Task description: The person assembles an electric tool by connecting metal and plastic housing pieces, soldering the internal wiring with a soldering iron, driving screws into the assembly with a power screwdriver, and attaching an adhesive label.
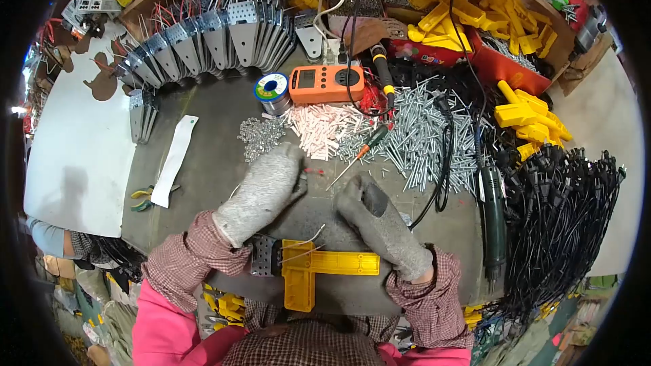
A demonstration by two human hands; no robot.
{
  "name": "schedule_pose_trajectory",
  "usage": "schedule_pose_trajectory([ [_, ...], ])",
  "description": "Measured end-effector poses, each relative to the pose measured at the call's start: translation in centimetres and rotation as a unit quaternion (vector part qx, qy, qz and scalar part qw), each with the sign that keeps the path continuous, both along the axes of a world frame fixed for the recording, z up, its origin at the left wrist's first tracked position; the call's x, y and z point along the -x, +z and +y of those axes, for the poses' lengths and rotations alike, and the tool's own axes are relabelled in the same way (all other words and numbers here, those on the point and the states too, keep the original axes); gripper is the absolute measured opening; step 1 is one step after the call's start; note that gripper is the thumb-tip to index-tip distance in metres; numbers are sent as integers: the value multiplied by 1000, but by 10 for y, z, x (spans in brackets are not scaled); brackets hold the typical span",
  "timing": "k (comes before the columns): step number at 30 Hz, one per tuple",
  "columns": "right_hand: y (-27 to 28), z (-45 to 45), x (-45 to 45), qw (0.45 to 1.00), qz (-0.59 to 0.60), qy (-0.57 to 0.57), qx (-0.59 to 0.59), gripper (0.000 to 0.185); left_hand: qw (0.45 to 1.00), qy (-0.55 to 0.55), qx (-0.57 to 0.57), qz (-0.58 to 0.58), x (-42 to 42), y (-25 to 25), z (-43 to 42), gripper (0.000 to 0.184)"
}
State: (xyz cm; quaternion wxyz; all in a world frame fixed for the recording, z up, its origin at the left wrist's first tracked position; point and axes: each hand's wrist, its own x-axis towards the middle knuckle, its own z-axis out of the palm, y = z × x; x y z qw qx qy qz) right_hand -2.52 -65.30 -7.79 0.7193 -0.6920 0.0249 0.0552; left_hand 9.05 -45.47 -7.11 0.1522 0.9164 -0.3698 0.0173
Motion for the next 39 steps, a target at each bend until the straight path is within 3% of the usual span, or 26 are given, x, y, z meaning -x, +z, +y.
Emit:
schedule_pose_trajectory([
  [2,22,-1,-2,998,55,-6,-20,28,997,44,13,60,5,29,8,19],
  [4,28,5,0,992,115,-14,-41,32,987,-29,73,142,14,45,18,16],
  [5,28,12,-1,998,53,-18,-4,35,977,-107,111,148,19,50,22,16],
  [6,27,16,-2,999,-10,-19,34,38,977,-106,112,149,24,52,22,16],
  [8,18,17,2,997,12,17,76,44,971,-198,97,90,33,54,20,16],
  [10,16,18,4,997,59,45,12,39,971,-192,112,89,30,57,19,15],
  [12,29,15,4,996,82,22,-9,32,964,-145,210,72,17,72,16,13],
  [13,27,13,5,999,38,-23,-7,28,926,-32,338,167,20,73,12,10],
  [14,27,11,5,998,-8,-69,-4,25,903,4,393,174,19,67,10,13],
  [16,34,15,5,996,-9,-92,-15,24,781,43,454,427,41,62,-3,20],
  [17,35,17,4,995,-8,-94,-6,24,760,-24,457,461,45,51,-6,27],
  [18,34,19,4,995,-7,-95,3,24,731,5,447,516,49,46,-10,24],
  [20,28,19,5,997,-4,-80,-20,26,768,-38,496,403,51,33,-16,20],
  [22,27,17,3,992,-17,-100,-78,28,769,-21,486,415,50,34,-12,15],
  [24,36,12,2,991,-44,-125,-8,28,770,-2,474,427,50,38,-7,10],
  [26,31,10,3,996,-34,-78,-32,26,833,-53,396,383,55,37,-2,8],
  [27,7,3,-2,998,-53,-36,23,23,915,-70,287,275,53,35,1,9],
  [28,13,6,1,998,-50,-36,23,23,914,-68,287,279,55,33,2,9],
  [30,32,14,6,996,-48,-67,-29,20,811,-39,396,429,59,32,2,9],
  [31,32,15,6,995,-54,-81,-11,19,810,-36,398,430,60,30,0,9],
  [33,31,15,8,996,-47,-80,14,18,695,12,543,471,63,24,-2,8],
  [34,31,15,9,995,-43,-82,38,17,693,17,544,472,66,28,2,8],
  [36,33,6,9,995,4,-15,97,18,753,104,493,424,72,46,14,12],
  [38,34,7,9,985,48,52,155,20,733,60,546,401,99,37,27,14],
  [39,33,12,12,985,14,89,147,24,822,20,484,300,110,28,38,15],
])
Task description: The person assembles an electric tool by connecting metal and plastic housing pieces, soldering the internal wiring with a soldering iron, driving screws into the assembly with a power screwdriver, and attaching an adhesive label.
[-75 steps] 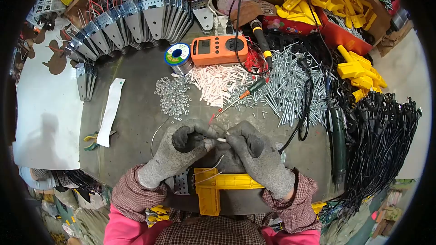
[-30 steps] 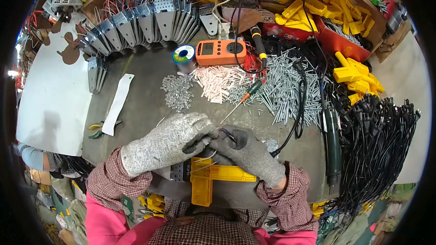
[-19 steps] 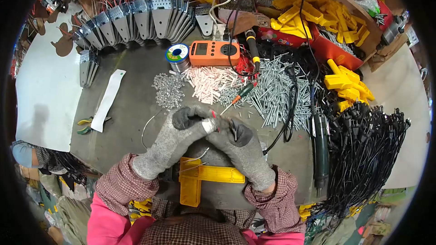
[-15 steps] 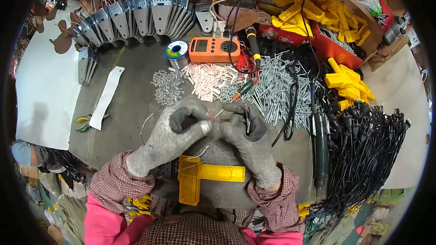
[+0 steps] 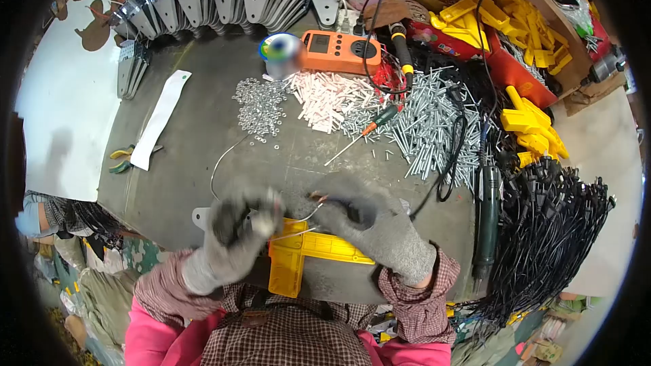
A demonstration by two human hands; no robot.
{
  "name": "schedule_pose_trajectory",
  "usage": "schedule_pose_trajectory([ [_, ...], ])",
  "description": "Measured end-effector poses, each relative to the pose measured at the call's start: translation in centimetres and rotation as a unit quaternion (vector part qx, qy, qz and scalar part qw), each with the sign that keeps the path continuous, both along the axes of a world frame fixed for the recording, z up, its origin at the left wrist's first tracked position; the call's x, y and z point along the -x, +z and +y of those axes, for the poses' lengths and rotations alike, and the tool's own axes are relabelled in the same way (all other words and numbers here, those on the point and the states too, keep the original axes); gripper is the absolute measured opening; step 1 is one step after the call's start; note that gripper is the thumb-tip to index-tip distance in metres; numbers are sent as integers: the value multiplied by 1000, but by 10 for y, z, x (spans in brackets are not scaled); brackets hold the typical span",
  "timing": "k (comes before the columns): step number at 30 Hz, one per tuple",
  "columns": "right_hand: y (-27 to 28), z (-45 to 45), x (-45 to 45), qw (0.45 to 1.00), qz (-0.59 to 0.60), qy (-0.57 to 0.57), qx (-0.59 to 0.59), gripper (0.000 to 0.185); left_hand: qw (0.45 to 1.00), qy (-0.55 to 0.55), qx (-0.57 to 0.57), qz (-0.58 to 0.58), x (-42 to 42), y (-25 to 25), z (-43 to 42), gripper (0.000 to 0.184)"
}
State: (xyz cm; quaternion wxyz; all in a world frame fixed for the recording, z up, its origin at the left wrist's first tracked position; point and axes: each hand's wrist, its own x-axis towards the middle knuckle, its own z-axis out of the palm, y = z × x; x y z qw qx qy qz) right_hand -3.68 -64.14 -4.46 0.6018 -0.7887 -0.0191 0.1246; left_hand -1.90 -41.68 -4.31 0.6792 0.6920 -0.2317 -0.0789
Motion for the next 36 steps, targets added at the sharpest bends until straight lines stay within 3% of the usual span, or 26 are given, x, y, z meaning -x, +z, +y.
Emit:
schedule_pose_trajectory([
  [1,0,4,1,999,-27,41,-13,28,988,-6,-85,-127,6,-8,10,17],
  [2,7,4,1,983,-99,80,135,30,989,-4,-86,-124,12,-15,12,17],
  [4,8,3,0,985,-31,82,149,28,879,-9,-301,-368,19,-24,13,27],
  [5,11,5,-2,983,34,80,163,26,881,-7,-300,-365,20,-26,13,27],
  [7,18,8,-2,970,54,69,229,23,887,-24,-307,-344,19,-29,12,33],
  [9,8,7,-3,995,36,18,92,22,908,-42,-276,-312,16,-29,14,29],
  [11,1,5,-7,996,50,26,75,25,940,-82,-215,-252,10,-23,15,19],
  [12,-1,2,-9,996,64,36,58,29,967,-62,-184,-166,6,-15,12,16],
  [13,-1,0,-10,995,79,46,40,32,968,-59,-178,-165,2,-11,7,16],
  [16,7,2,-8,993,104,51,26,34,903,31,-331,-270,-3,-1,-2,19],
  [23,3,3,-5,996,24,73,45,32,897,11,-344,-276,-8,-3,-10,22],
  [25,3,3,-6,995,13,84,47,31,979,-31,-202,10,-6,-4,-14,19],
  [26,4,4,-6,994,1,95,50,29,979,-32,-202,11,-5,-8,-15,19],
  [28,7,8,-5,997,13,61,48,28,994,10,13,105,-4,-20,-18,17],
  [29,8,10,-5,998,24,27,47,27,994,9,13,105,-5,-21,-16,17],
  [31,8,7,-7,999,28,4,37,26,998,19,-56,-15,-9,-22,-10,15],
  [33,11,8,-11,999,31,-16,28,26,998,-6,-59,11,-13,-25,-3,21],
  [35,21,10,-17,991,118,-1,-67,25,997,-32,-62,37,-15,-24,-2,27],
  [36,14,9,-20,991,102,14,-89,24,994,-40,-12,97,-15,-21,-2,26],
])
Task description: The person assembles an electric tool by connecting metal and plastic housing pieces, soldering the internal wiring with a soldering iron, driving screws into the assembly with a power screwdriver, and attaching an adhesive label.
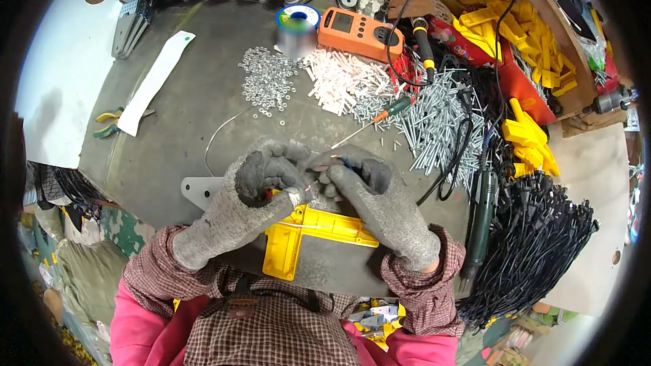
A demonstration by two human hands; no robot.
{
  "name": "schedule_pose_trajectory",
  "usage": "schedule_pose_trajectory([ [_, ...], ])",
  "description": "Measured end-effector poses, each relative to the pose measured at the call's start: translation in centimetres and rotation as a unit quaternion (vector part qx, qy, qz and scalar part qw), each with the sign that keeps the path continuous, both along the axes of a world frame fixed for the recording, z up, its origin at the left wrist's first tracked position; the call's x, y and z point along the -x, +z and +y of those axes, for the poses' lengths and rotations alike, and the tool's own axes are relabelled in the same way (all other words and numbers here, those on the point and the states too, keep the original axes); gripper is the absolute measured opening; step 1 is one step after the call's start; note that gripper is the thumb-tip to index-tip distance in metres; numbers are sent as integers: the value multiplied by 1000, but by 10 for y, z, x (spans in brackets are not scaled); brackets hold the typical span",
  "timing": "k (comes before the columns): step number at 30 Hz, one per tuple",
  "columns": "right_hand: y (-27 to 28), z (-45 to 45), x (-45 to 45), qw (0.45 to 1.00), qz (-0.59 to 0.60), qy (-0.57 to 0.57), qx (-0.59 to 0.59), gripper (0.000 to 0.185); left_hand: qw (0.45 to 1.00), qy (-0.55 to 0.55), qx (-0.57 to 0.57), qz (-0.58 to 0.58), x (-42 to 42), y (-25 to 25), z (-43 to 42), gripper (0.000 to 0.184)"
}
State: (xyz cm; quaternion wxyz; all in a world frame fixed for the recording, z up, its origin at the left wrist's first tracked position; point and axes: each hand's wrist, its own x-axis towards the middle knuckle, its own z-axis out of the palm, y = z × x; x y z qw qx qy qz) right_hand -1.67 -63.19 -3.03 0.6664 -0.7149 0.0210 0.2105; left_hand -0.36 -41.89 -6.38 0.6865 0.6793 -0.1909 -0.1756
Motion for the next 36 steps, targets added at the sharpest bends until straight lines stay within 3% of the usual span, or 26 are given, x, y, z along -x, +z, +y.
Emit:
schedule_pose_trajectory([
  [1,-1,2,0,1000,0,1,3,24,997,-3,49,62,-1,2,-1,24],
  [5,-1,8,1,999,50,-5,-12,23,994,6,73,83,-1,-2,-2,11],
  [7,-3,8,4,999,24,-17,-38,19,998,9,11,-69,-2,-5,-2,11],
  [8,-8,8,5,999,25,-17,-38,19,998,9,11,-68,-1,-5,-1,11],
  [11,-19,6,7,999,-49,-3,-24,18,1000,-8,25,11,-1,0,-2,14],
  [13,-16,6,7,994,-84,1,65,15,993,3,57,100,0,4,-4,16],
  [20,-15,14,16,993,-99,-58,5,12,997,9,-23,70,0,12,-3,17],
  [23,-10,16,17,975,-202,-18,94,13,992,32,26,116,3,10,-5,18],
  [26,-7,17,20,947,-256,0,196,13,996,42,-32,75,5,14,-3,22],
  [27,-10,15,21,966,-205,-7,158,12,984,14,-110,-136,2,14,0,26],
  [28,-13,14,21,981,-152,-14,120,12,922,-15,-182,-340,1,14,3,30],
  [29,-16,14,21,981,-151,-14,120,12,923,-15,-182,-340,1,12,4,30],
  [31,-20,14,19,993,-113,-28,21,12,800,-23,-234,-553,3,9,5,34],
  [33,-21,16,20,990,-127,-36,57,12,813,-23,-253,-525,2,15,6,31],
  [34,-23,15,21,977,-189,-22,95,11,958,-44,-141,-247,2,18,5,31],
  [35,-24,15,21,959,-249,-8,132,9,996,-60,-13,58,0,19,6,31],
  [36,-19,18,20,937,-306,3,168,7,973,-103,53,197,-8,20,9,33],
])
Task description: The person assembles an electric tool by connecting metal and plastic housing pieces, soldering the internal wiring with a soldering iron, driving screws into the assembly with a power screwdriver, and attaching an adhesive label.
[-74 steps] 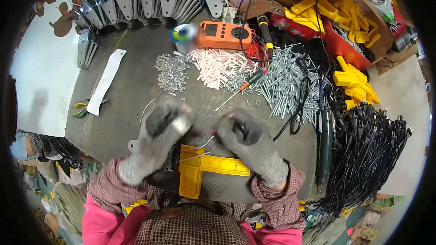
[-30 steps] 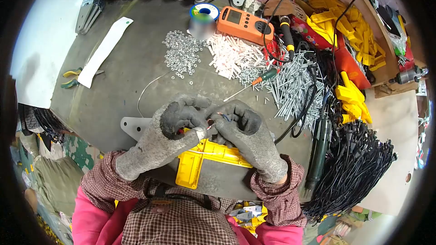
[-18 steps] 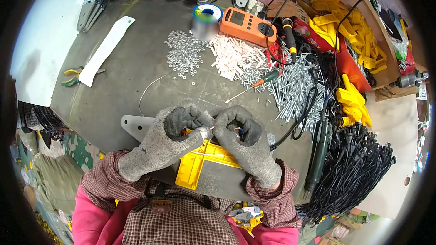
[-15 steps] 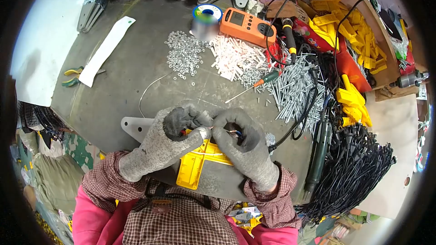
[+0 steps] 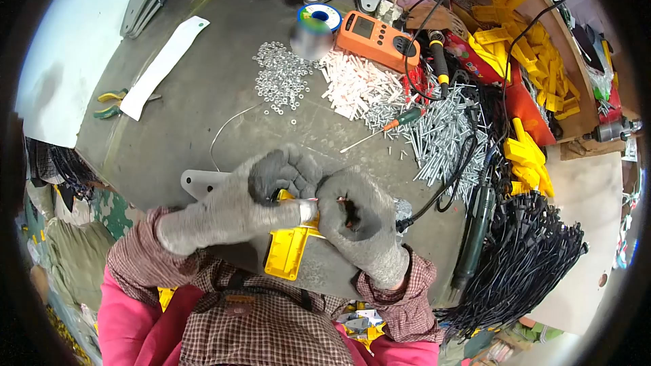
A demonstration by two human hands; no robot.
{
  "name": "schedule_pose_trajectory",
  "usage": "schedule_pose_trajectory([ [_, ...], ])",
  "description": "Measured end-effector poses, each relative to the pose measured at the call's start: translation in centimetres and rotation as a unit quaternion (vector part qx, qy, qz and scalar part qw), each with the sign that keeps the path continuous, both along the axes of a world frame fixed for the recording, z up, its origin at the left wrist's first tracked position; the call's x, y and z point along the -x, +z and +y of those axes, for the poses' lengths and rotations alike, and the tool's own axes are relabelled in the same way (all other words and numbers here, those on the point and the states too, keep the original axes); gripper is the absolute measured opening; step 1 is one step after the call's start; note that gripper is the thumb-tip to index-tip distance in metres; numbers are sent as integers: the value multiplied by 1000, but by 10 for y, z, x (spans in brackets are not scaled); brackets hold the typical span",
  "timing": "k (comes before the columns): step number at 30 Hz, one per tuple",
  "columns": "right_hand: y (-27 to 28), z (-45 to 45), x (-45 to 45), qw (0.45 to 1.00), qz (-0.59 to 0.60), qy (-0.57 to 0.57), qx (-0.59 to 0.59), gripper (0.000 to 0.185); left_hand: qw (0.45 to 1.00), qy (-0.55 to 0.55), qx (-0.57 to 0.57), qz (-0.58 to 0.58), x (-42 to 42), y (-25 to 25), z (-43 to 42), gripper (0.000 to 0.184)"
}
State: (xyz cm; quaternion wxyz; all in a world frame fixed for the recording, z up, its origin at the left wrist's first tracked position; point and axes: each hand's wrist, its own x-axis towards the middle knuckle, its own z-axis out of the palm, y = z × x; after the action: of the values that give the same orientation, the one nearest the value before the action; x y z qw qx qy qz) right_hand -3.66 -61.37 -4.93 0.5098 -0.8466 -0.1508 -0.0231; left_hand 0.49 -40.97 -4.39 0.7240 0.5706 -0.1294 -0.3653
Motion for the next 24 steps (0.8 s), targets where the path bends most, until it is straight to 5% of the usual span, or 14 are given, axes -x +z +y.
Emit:
schedule_pose_trajectory([
  [3,-2,-2,-1,996,58,9,-67,5,999,43,19,-27,1,-5,-2,34],
  [4,-5,-2,-3,990,85,3,-116,5,970,40,-99,-217,0,-1,-3,31],
  [5,-3,-3,-3,990,85,4,-116,5,970,41,-98,-217,0,-5,-3,31],
  [6,1,-4,-2,976,164,-18,-141,5,881,51,-168,-439,1,-13,-3,28],
  [7,3,-4,0,955,243,-40,-166,5,737,58,-228,-634,1,-15,-3,25],
  [8,2,-2,1,967,191,-32,-168,3,845,36,-179,-502,1,-10,-1,22],
  [9,0,-3,1,967,192,-32,-167,3,846,36,-179,-502,1,-13,-2,22],
  [12,-2,-2,-1,993,-109,32,31,11,985,3,-6,-174,0,-14,0,22],
  [15,9,-2,7,986,-114,3,121,13,964,57,-69,-251,4,-4,-6,35],
  [17,-1,-1,8,995,50,-84,24,3,927,72,-78,-359,6,-8,-16,38],
  [19,-3,3,2,985,103,-72,-115,8,731,24,-187,-656,6,-6,-19,44],
  [21,14,8,8,987,59,-117,95,14,774,55,-177,-605,2,-11,-19,49],
  [24,17,8,13,989,-47,-92,109,18,927,96,-145,-331,12,-15,-22,56],
])
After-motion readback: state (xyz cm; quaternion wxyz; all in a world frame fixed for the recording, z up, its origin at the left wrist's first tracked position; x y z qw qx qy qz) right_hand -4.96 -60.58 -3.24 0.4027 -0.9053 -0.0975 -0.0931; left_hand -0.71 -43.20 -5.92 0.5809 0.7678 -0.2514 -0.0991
